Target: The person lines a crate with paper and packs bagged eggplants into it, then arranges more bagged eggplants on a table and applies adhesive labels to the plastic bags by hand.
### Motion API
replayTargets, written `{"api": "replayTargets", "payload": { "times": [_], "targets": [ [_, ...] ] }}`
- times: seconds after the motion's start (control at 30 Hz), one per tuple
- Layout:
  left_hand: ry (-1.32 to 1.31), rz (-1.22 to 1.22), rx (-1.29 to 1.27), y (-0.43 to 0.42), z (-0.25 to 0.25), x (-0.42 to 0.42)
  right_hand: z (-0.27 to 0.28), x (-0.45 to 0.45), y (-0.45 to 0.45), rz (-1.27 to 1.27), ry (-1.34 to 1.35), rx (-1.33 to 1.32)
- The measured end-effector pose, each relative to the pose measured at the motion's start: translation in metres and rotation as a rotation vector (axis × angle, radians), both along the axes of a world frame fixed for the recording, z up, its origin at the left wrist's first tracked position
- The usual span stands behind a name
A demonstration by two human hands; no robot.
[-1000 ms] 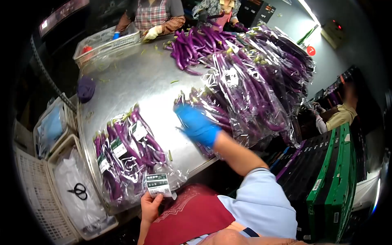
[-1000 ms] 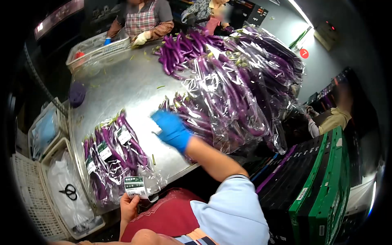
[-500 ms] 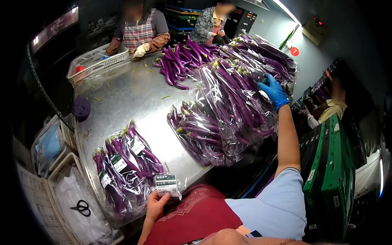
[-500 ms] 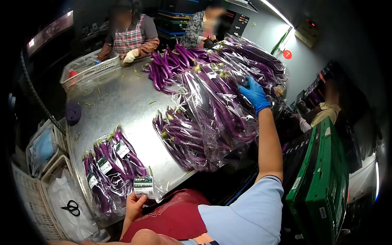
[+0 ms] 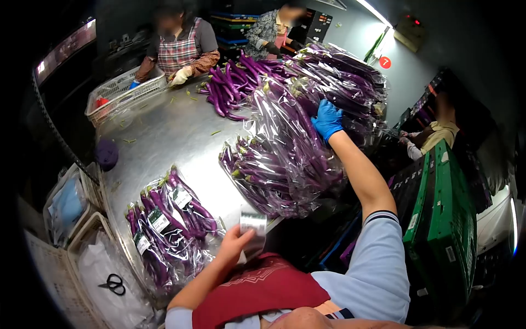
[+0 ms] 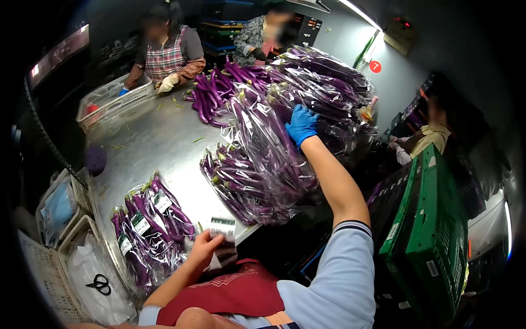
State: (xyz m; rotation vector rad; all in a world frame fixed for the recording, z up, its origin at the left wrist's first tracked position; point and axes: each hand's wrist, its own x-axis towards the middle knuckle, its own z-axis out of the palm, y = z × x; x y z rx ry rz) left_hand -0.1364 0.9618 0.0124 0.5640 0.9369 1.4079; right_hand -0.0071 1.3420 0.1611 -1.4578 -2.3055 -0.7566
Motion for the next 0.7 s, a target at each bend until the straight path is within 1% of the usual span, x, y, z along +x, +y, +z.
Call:
{"api": "replayTargets", "payload": {
  "times": [0.07, 0.1, 0.13, 0.2, 0.23, 0.27, 0.33, 0.37, 0.4, 0.47, 0.5, 0.53, 0.6, 0.67, 0.7],
  "targets": [
    [-0.124, 0.046, 0.077, 0.027, 0.018, -0.001, 0.011, -0.018, -0.011, 0.107, 0.038, -0.154],
    [-0.155, 0.053, 0.147, 0.040, 0.023, -0.004, 0.017, -0.027, -0.024, 0.187, -0.062, -0.025],
    [-0.183, 0.063, 0.213, 0.051, 0.025, -0.007, 0.023, -0.038, -0.039, 0.229, -0.077, -0.078],
    [-0.143, 0.121, 0.261, 0.072, 0.017, -0.013, 0.019, -0.055, -0.047, 0.448, -0.128, -0.199],
    [-0.211, 0.145, 0.293, 0.079, 0.012, -0.012, 0.017, -0.065, -0.060, 0.546, -0.103, -0.256],
    [-0.139, 0.211, 0.306, 0.084, 0.008, -0.012, 0.019, -0.074, -0.073, 0.681, -0.076, -0.355],
    [-0.097, 0.234, 0.187, 0.086, -0.002, -0.012, 0.002, -0.101, -0.090, 0.626, -0.147, -0.454],
    [-0.005, 0.235, 0.109, 0.091, -0.021, -0.018, -0.009, -0.112, -0.087, 0.659, -0.125, -0.627],
    [-0.050, 0.291, 0.030, 0.093, -0.039, -0.022, -0.022, -0.123, -0.087, 0.656, -0.097, -0.706],
    [-0.119, 0.233, -0.012, 0.094, -0.062, -0.031, -0.046, -0.146, -0.086, 0.645, -0.049, -0.851],
    [0.020, 0.239, 0.004, 0.096, -0.069, -0.032, -0.061, -0.154, -0.082, 0.684, -0.012, -0.837],
    [-0.051, 0.275, -0.010, 0.096, -0.076, -0.032, -0.074, -0.162, -0.075, 0.663, 0.007, -0.861],
    [-0.099, 0.304, -0.066, 0.076, -0.056, -0.039, -0.098, -0.175, -0.056, 0.681, 0.006, -0.877],
    [-0.178, 0.403, -0.072, 0.034, -0.025, -0.036, -0.088, -0.181, -0.061, 0.618, 0.256, -1.224],
    [-0.134, 0.475, -0.014, 0.009, -0.017, -0.031, -0.078, -0.188, -0.067, 0.651, 0.306, -1.364]
  ]
}}
